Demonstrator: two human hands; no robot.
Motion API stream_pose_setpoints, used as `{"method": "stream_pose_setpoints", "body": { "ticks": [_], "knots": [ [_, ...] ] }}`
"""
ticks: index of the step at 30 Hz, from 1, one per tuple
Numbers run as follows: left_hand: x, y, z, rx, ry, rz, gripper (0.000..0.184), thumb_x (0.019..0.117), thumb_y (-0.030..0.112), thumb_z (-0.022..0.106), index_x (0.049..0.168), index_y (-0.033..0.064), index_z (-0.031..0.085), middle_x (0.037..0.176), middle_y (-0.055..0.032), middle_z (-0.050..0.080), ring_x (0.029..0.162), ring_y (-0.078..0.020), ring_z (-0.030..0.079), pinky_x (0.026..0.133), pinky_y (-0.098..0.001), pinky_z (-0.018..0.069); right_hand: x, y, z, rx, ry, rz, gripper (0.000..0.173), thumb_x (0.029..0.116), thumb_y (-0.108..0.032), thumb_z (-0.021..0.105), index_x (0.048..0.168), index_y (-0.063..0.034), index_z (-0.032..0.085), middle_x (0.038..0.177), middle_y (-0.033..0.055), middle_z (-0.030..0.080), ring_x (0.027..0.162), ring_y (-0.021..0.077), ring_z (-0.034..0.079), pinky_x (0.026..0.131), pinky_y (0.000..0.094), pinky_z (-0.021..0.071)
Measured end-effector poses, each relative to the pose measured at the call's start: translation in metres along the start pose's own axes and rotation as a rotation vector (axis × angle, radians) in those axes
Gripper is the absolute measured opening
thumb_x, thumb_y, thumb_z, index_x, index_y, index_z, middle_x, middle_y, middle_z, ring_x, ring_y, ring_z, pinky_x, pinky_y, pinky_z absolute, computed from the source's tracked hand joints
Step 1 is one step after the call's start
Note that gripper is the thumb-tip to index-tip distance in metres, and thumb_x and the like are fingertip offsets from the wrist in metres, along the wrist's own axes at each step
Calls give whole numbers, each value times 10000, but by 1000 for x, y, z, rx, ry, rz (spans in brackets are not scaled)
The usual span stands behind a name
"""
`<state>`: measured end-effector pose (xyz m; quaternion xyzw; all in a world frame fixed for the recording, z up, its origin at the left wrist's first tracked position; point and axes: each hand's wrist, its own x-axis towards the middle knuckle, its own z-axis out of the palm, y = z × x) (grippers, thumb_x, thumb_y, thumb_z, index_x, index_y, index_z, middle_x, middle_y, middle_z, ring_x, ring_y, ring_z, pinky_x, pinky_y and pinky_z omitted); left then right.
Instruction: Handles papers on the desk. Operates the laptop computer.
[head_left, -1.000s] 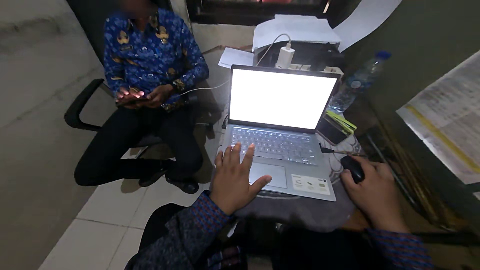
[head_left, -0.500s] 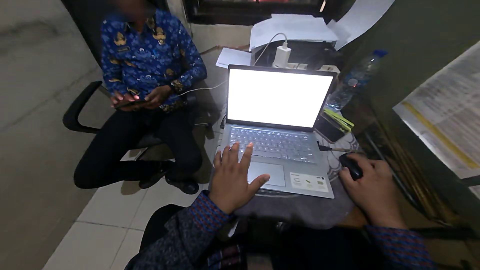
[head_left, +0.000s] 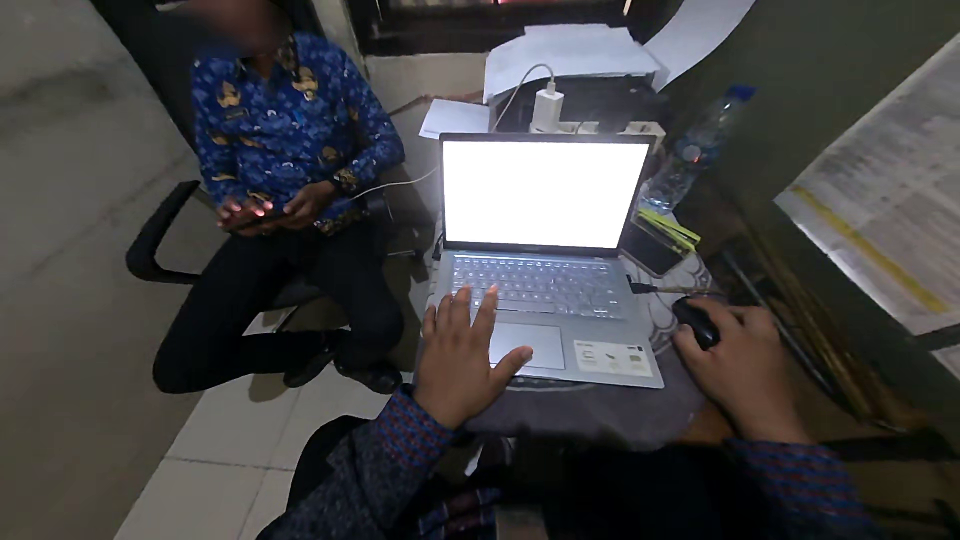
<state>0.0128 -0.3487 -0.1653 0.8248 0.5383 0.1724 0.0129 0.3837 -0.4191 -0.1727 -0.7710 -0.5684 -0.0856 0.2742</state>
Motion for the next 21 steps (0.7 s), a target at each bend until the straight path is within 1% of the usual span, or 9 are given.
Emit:
{"method": "stream_pose_setpoints", "body": {
  "ticks": [5, 13, 21],
  "knots": [
    [0, 0, 0, 4, 5, 4, 1002, 845, 922, 239, 1589, 269, 395, 1574, -179, 439, 1437, -402, 427, 1156, -669, 308, 0, 1, 1, 5, 0, 7, 483, 880, -436, 570, 1246, -149, 701, 1226, 282, 596, 1107, 472, 591, 895, 643, 490],
    [0, 0, 0, 11, -6, 0, 1002, 849, 919, 236, 1591, 265, 393, 1582, -174, 431, 1448, -396, 417, 1166, -667, 295, 0, 1, 1, 5, -1, 7, 484, 881, -442, 573, 1247, -151, 701, 1224, 288, 594, 1104, 482, 591, 880, 650, 493],
    [-1, -1, 1, 4, 20, -1, 1003, 845, 922, 242, 1587, 266, 402, 1571, -181, 443, 1437, -394, 431, 1157, -664, 311, 0, -3, -2, -9, -4, 38, 484, 868, -419, 597, 1247, -135, 697, 1248, 311, 581, 1125, 515, 577, 886, 674, 485]
  ]
}}
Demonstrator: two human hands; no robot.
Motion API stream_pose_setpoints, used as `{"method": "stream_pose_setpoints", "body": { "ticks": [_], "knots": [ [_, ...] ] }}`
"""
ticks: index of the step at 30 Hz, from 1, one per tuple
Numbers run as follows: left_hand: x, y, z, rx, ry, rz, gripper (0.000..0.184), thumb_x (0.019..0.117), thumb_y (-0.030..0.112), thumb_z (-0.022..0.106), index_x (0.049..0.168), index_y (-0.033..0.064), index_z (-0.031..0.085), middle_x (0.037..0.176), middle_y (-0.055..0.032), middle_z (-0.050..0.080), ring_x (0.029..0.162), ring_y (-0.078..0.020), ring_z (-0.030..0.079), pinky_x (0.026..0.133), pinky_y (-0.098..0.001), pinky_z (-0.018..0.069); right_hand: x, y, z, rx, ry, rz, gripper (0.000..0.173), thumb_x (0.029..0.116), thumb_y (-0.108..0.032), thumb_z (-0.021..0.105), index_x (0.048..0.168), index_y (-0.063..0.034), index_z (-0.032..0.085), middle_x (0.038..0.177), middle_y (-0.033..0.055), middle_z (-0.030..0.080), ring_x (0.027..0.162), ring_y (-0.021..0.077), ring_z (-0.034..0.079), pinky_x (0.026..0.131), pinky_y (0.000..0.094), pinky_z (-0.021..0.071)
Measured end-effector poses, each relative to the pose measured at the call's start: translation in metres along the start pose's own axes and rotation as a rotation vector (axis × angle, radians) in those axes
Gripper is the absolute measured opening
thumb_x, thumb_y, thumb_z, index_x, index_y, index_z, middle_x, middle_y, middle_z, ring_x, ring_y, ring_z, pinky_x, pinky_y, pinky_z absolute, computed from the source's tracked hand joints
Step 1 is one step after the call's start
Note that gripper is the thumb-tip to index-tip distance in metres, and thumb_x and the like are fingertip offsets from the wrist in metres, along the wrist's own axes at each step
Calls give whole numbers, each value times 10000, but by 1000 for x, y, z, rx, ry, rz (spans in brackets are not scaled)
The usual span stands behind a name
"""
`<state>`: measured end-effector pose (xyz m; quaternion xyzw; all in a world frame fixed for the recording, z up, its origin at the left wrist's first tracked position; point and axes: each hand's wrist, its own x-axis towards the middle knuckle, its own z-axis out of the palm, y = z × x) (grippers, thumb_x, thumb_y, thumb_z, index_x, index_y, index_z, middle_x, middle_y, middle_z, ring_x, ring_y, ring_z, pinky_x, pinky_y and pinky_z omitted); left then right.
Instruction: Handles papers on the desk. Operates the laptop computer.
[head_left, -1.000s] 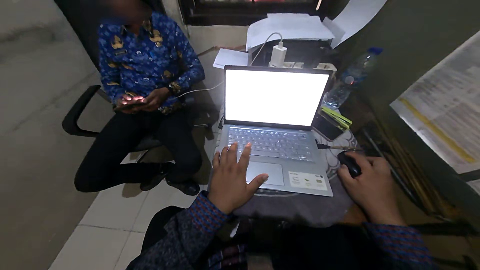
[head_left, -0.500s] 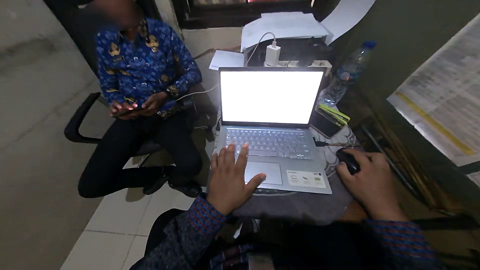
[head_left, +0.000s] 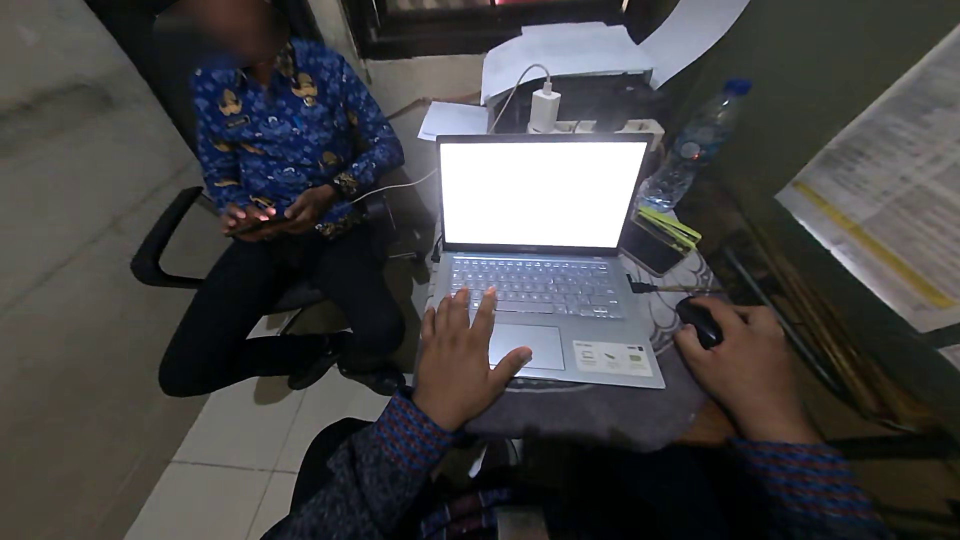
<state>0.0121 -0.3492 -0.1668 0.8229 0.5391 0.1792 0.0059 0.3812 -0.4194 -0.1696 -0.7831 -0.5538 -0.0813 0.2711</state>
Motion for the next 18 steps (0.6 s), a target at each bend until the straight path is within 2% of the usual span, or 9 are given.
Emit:
{"method": "stream_pose_setpoints", "body": {
  "ticks": [4, 8, 18],
  "knots": [
    [0, 0, 0, -10, -6, -1, 1001, 845, 921, 237, 1589, 270, 397, 1577, -184, 433, 1439, -396, 426, 1155, -667, 310, -1, -3, -2, 27, 31, -28, 513, 895, -442, 575, 1277, -117, 683, 1257, 312, 579, 1135, 501, 578, 906, 660, 484],
    [0, 0, -1, -9, -7, -1, 998, 848, 920, 230, 1589, 273, 395, 1581, -178, 430, 1439, -398, 427, 1155, -668, 308, 1, -1, 1, 52, -32, -68, 499, 933, -459, 574, 1326, -168, 671, 1269, 262, 595, 1148, 453, 591, 920, 637, 501],
    [0, 0, -1, -18, -12, -1, 996, 851, 918, 228, 1592, 273, 389, 1582, -177, 429, 1442, -393, 424, 1157, -664, 309, 2, 0, 3, 24, -32, -83, 466, 913, -441, 567, 1271, -175, 704, 1224, 262, 607, 1100, 447, 602, 894, 627, 500]
  ]
}}
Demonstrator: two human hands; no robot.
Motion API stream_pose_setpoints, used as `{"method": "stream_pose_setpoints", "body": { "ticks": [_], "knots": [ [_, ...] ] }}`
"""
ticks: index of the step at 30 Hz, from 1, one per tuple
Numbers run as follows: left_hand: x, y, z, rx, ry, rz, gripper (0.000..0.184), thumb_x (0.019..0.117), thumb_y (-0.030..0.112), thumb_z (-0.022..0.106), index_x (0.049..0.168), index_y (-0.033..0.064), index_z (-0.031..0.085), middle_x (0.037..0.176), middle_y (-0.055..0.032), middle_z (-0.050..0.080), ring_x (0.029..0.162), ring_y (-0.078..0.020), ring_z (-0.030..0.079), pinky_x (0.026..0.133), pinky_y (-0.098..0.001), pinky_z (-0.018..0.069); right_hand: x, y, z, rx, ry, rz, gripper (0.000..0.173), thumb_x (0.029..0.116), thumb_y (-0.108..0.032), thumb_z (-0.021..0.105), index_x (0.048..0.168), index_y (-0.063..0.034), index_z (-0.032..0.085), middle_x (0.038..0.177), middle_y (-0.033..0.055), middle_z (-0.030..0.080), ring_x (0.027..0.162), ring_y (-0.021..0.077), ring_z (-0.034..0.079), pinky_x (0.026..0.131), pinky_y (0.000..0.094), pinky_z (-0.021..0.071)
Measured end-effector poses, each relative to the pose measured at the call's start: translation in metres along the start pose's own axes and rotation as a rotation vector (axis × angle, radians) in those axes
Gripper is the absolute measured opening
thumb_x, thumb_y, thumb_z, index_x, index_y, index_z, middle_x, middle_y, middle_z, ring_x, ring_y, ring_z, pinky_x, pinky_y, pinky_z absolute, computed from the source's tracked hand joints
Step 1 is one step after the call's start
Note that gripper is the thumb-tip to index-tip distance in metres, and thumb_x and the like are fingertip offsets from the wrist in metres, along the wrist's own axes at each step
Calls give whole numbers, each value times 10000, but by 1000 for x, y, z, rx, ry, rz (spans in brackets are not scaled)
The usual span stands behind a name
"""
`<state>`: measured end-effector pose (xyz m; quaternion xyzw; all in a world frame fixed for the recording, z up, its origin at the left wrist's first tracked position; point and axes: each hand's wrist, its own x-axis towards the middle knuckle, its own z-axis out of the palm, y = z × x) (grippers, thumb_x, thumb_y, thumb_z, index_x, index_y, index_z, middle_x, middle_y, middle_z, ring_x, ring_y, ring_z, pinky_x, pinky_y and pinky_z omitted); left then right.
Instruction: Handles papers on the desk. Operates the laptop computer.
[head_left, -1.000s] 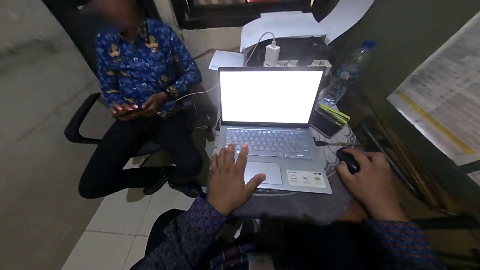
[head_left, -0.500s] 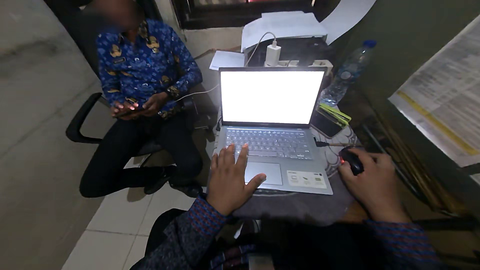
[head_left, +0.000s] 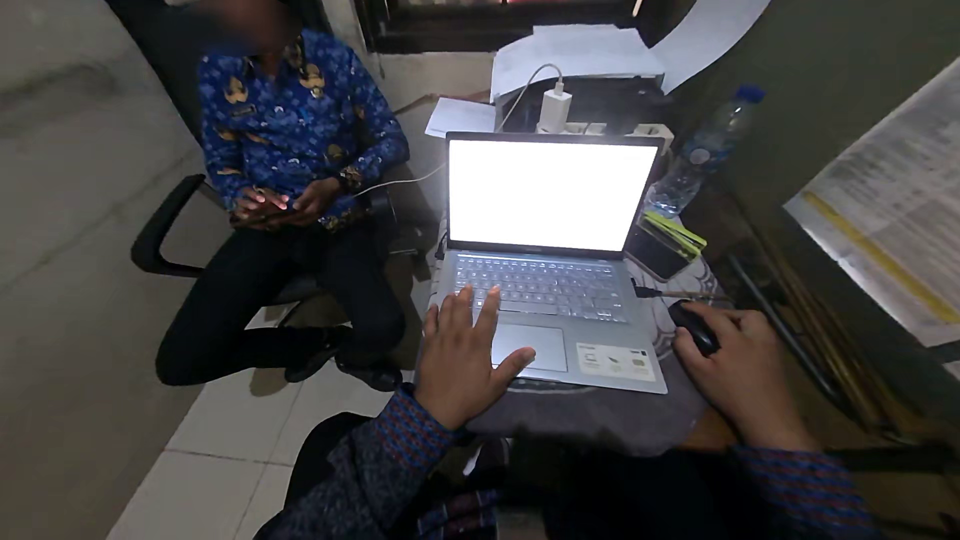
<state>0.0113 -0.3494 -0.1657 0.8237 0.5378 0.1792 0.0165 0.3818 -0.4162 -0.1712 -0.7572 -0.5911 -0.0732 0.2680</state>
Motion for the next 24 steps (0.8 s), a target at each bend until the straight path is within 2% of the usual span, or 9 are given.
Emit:
{"method": "stream_pose_setpoints", "body": {
  "ticks": [12, 21, 24],
  "knots": [
    [0, 0, 0, -8, -2, -3, 998, 847, 921, 231, 1593, 277, 387, 1578, -175, 435, 1442, -395, 425, 1158, -670, 307, -1, 0, 2, 0, 11, 2, 448, 908, -433, 564, 1243, -177, 717, 1218, 255, 605, 1100, 439, 597, 891, 612, 500],
    [0, 0, 0, -3, 8, -4, 994, 845, 924, 231, 1593, 286, 386, 1582, -174, 432, 1446, -395, 421, 1163, -664, 306, -4, 0, -2, 32, 63, 36, 530, 913, -455, 577, 1319, -126, 666, 1253, 288, 594, 1130, 470, 588, 918, 644, 489],
    [0, 0, 1, -4, 16, 2, 994, 847, 922, 237, 1594, 282, 385, 1582, -174, 430, 1447, -389, 421, 1163, -662, 310, -3, 1, 0, 14, 44, 43, 522, 907, -445, 589, 1327, -142, 659, 1253, 291, 595, 1121, 472, 597, 910, 652, 491]
  ]
}}
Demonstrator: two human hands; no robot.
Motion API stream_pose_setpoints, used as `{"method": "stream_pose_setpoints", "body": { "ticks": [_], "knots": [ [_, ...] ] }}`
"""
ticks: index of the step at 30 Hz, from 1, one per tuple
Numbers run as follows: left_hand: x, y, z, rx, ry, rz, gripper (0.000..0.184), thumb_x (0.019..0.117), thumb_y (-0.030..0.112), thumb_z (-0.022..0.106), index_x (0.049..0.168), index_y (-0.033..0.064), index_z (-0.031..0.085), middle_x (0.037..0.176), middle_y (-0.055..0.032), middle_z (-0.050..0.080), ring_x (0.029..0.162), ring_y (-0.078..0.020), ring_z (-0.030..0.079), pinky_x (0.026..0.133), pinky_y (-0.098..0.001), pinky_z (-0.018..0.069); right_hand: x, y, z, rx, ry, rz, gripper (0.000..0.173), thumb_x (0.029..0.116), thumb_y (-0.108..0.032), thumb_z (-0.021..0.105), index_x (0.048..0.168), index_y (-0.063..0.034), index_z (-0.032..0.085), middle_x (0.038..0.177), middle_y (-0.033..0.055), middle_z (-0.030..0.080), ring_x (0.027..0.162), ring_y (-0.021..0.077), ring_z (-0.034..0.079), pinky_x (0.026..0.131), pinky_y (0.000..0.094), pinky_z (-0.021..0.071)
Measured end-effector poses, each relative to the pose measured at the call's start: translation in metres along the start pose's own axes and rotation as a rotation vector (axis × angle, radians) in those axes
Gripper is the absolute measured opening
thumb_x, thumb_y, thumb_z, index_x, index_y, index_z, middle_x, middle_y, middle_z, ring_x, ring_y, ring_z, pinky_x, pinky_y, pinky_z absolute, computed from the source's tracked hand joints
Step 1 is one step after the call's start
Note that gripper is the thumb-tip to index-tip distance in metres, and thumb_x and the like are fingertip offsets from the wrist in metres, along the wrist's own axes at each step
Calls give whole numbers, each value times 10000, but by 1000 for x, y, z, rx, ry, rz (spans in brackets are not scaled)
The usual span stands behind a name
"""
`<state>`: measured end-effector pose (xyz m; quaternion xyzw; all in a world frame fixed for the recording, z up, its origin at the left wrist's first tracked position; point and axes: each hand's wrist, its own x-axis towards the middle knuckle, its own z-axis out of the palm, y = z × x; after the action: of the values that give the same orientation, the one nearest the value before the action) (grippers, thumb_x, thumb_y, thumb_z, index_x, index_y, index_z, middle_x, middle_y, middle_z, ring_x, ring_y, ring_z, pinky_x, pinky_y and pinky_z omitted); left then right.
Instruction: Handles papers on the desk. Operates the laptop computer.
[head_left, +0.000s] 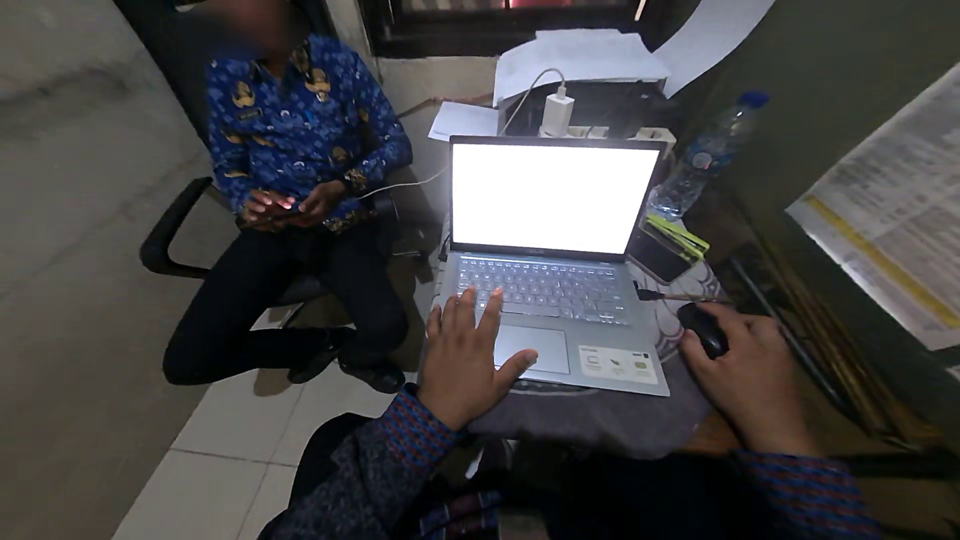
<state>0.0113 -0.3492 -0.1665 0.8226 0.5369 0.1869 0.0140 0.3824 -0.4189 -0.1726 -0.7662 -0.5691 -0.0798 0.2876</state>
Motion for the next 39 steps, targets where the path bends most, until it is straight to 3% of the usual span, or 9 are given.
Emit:
{"method": "stream_pose_setpoints", "body": {
  "ticks": [8, 12, 19, 39],
  "knots": [
    [8, 1, -11, -43, -96, -25, 965, 867, 902, 247, 1598, 285, 373, 1617, -203, 363, 1451, -412, 401, 1154, -675, 296, 4, 5, 5, 46, -26, -78, 508, 915, -475, 587, 1306, -164, 682, 1248, 249, 611, 1123, 440, 605, 915, 622, 509],
    [26, 0, -23, -64, -189, -63, 976, 864, 907, 249, 1608, 284, 353, 1637, -204, 326, 1436, -417, 408, 1105, -663, 335, 4, 4, 5, 56, -27, -86, 500, 922, -477, 573, 1291, -162, 693, 1239, 238, 615, 1125, 429, 604, 918, 607, 510],
    [53, -4, -19, -71, -245, -81, 973, 862, 909, 252, 1608, 292, 347, 1625, -181, 358, 1458, -413, 372, 1138, -678, 278, 5, 3, 3, 50, -61, -67, 481, 936, -471, 587, 1298, -171, 690, 1277, 251, 603, 1165, 447, 594, 941, 628, 506],
    [50, -7, -8, -41, -188, -83, 968, 856, 917, 192, 1596, 317, 365, 1618, -134, 388, 1460, -384, 378, 1144, -665, 273, 4, 3, 6, 40, -20, -63, 506, 957, -508, 555, 1309, -169, 686, 1315, 237, 594, 1201, 428, 581, 980, 602, 494]
  ]
}}
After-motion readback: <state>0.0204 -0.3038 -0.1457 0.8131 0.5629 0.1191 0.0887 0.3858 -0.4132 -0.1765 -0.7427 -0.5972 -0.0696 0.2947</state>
